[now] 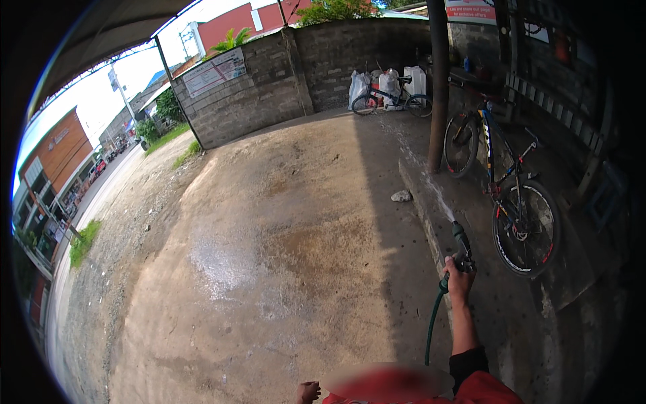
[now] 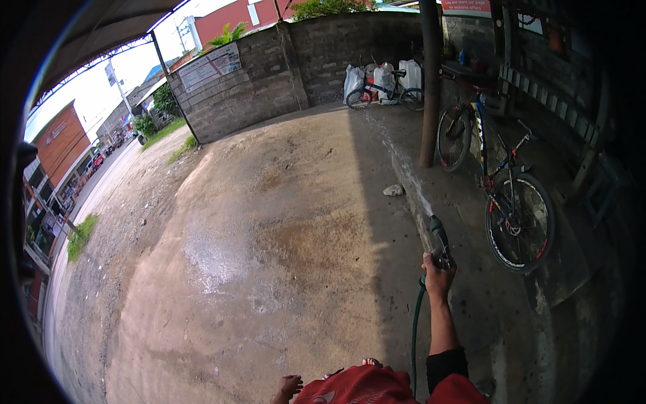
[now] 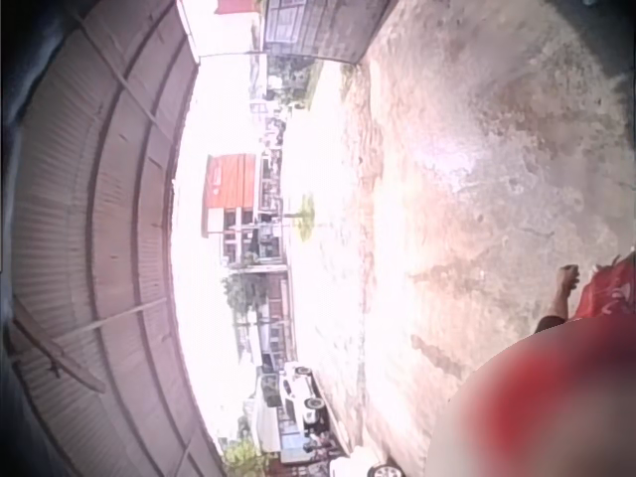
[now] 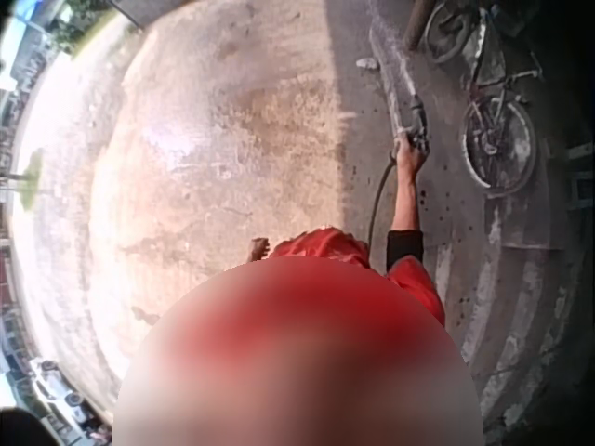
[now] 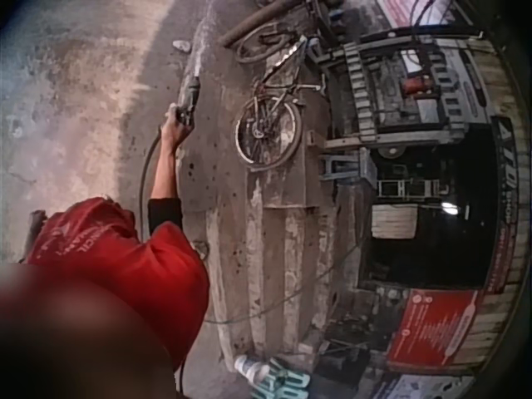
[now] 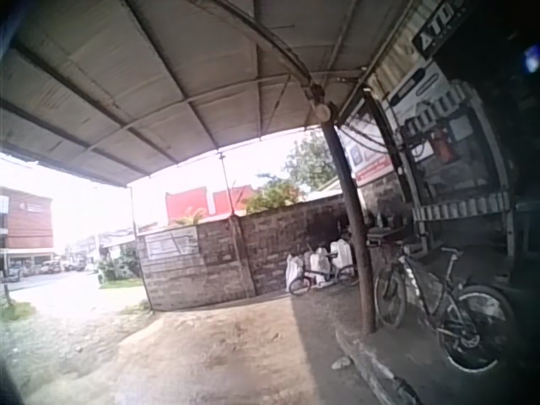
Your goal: The person sweeps a concrete patio with a broom, collecting debris into a pile. They then pick up the debris and discard it. Finally, they use a garden hose to spray water across the patio surface to rinse it clean.
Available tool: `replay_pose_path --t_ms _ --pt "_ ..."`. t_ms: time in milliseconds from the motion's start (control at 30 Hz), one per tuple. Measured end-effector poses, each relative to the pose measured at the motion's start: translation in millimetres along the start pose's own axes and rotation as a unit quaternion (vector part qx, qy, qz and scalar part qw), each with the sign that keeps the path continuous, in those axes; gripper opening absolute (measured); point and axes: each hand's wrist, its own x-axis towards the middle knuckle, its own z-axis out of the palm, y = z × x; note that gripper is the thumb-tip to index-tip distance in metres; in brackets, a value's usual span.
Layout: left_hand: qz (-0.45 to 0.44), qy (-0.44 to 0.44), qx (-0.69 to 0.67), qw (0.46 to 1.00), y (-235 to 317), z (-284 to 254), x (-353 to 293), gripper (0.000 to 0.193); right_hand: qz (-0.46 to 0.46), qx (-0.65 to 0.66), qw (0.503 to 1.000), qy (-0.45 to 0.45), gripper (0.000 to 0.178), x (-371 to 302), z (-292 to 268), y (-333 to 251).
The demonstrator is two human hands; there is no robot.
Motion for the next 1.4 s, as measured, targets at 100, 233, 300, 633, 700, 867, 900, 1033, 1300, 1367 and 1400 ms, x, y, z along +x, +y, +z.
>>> replay_pose_path --t_ms 100,233,300,633,700,867,900,1033,1300,1367,1400 --pt "0.005 -0.006 -0.003 1.000 -2.0 -1.0 0.7 0.036 0.005 0.004 1.000 0.001 0.015 0.0 2.6 -3.6" --pt "0.008 -0.004 -0.004 1.000 -8.2 -3.6 2.9 0.035 0.014 -0.012 1.000 0.000 0.016 2.9 9.3 -5.4" --pt "0.005 -0.005 -0.006 1.000 -8.9 -3.2 4.3 0.034 0.012 0.003 1.000 -0.001 0.016 3.1 12.5 -6.8" --pt "0.046 -0.081 0.086 0.992 80.2 61.8 24.8 0.035 -0.076 -0.111 0.991 0.021 0.019 -3.8 17.1 -23.4" --pt "0.049 -0.089 0.102 0.989 93.1 69.2 26.5 0.035 -0.049 -0.105 0.993 0.008 0.019 -11.4 16.8 -33.3" --pt "0.052 -0.102 0.128 0.985 108.8 76.0 32.0 0.036 -0.047 -0.104 0.993 0.026 0.019 -22.7 10.7 -49.6" --pt "0.053 -0.104 0.129 0.985 108.0 72.5 32.0 0.036 -0.052 -0.106 0.993 0.020 0.020 -24.9 10.1 -50.0" --pt "0.064 -0.105 0.108 0.987 97.4 47.1 31.7 0.037 0.050 -0.079 0.995 -0.021 0.019 -27.9 13.7 -40.9" --pt "0.082 -0.051 0.045 0.994 59.4 -3.2 27.5 0.036 -0.024 0.084 0.996 0.002 0.015 -29.0 37.8 -40.1" --pt "0.061 -0.044 0.035 0.997 51.5 -3.9 26.3 0.035 -0.023 0.075 0.997 -0.002 0.017 -27.5 43.8 -45.0" --pt "0.058 -0.038 0.040 0.997 46.5 -4.6 23.9 0.035 -0.008 0.068 0.998 -0.005 0.017 -26.5 46.5 -48.3"
